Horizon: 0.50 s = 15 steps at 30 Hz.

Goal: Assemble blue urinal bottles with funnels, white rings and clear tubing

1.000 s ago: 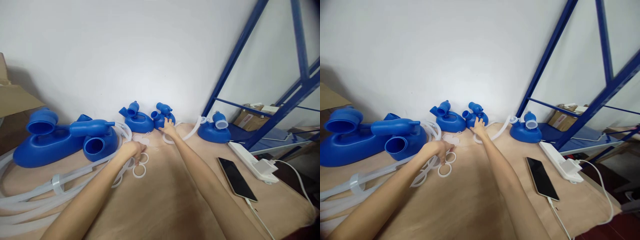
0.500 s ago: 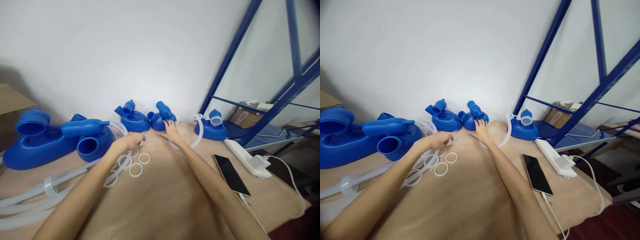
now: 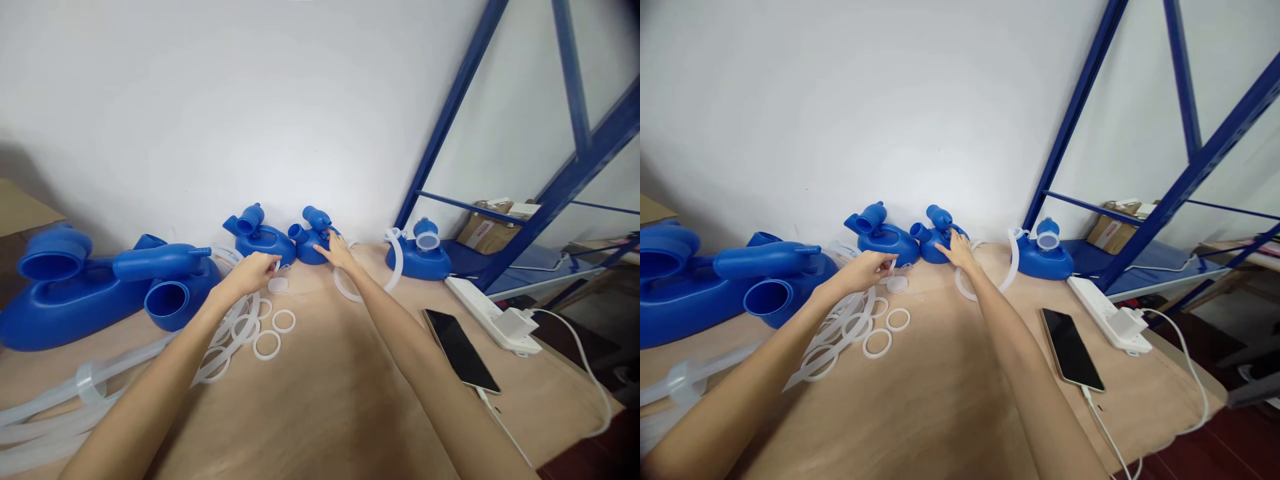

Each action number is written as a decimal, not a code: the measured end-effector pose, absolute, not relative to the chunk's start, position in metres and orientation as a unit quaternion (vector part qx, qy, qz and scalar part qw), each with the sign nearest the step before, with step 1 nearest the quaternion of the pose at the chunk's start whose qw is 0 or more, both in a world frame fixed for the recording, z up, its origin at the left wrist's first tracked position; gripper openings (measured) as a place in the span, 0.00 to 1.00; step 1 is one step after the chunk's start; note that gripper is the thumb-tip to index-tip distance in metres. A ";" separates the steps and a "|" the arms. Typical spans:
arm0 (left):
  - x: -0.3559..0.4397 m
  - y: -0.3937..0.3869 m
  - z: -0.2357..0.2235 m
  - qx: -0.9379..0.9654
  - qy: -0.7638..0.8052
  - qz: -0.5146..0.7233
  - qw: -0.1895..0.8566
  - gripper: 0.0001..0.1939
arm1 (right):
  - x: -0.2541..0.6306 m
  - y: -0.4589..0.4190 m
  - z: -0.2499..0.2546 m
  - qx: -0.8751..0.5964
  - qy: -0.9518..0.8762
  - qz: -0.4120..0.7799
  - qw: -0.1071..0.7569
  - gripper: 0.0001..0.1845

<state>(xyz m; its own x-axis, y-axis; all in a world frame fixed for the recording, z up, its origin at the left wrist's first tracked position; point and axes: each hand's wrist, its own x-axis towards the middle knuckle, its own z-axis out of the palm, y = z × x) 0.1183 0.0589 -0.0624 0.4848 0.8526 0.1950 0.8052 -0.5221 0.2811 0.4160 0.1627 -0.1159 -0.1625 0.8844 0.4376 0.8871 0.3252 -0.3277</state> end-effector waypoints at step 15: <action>0.125 0.056 -0.052 0.861 0.452 0.223 0.062 0.26 | 0.446 0.125 -0.123 -0.538 -0.797 -0.023 0.274 0.35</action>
